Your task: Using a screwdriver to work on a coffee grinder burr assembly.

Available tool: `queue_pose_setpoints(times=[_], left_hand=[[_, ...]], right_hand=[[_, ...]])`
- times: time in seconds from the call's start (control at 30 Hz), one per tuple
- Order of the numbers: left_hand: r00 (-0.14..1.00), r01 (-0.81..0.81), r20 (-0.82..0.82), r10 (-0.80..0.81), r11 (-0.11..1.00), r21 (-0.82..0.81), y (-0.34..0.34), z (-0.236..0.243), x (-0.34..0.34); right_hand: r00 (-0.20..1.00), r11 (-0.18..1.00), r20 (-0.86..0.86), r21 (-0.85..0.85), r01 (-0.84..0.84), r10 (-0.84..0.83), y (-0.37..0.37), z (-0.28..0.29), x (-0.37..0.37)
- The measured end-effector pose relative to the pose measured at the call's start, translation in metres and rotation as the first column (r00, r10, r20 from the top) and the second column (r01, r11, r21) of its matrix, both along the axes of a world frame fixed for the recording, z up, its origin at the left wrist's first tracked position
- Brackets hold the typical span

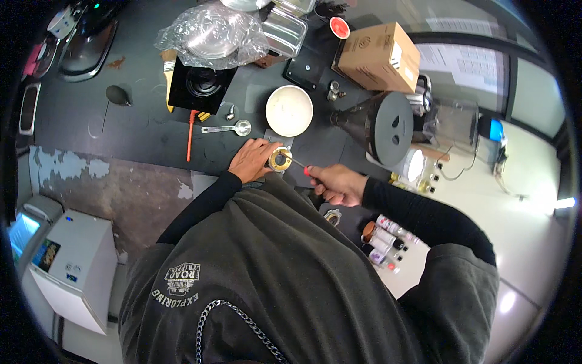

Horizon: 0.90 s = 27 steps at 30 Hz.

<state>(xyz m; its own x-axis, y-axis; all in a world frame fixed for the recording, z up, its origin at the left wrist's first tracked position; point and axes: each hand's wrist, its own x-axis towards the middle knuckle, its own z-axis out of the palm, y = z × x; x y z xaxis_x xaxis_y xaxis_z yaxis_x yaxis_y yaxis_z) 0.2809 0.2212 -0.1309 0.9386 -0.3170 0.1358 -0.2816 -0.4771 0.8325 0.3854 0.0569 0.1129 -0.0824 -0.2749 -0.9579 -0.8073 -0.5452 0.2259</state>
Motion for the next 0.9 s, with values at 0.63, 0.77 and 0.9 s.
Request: queue_pose_setpoints(times=[0.63,0.77,0.9], left_hand=[[0.992,0.075,-0.111,-0.067,0.995,0.069,-0.003,0.004,0.008],[0.995,0.061,-0.083,-0.056,0.996,0.063,-0.007,-0.005,0.003],[0.996,0.035,-0.082,-0.032,0.999,0.040,-0.012,-0.011,0.000]], right_hand=[[0.672,0.642,0.120,0.218,-0.736,0.730,-0.019,-0.012,0.024],[0.711,0.707,0.041,0.076,-0.703,0.702,0.005,-0.006,0.020],[0.685,0.683,-0.023,-0.069,-0.728,0.728,0.012,-0.008,0.012]])
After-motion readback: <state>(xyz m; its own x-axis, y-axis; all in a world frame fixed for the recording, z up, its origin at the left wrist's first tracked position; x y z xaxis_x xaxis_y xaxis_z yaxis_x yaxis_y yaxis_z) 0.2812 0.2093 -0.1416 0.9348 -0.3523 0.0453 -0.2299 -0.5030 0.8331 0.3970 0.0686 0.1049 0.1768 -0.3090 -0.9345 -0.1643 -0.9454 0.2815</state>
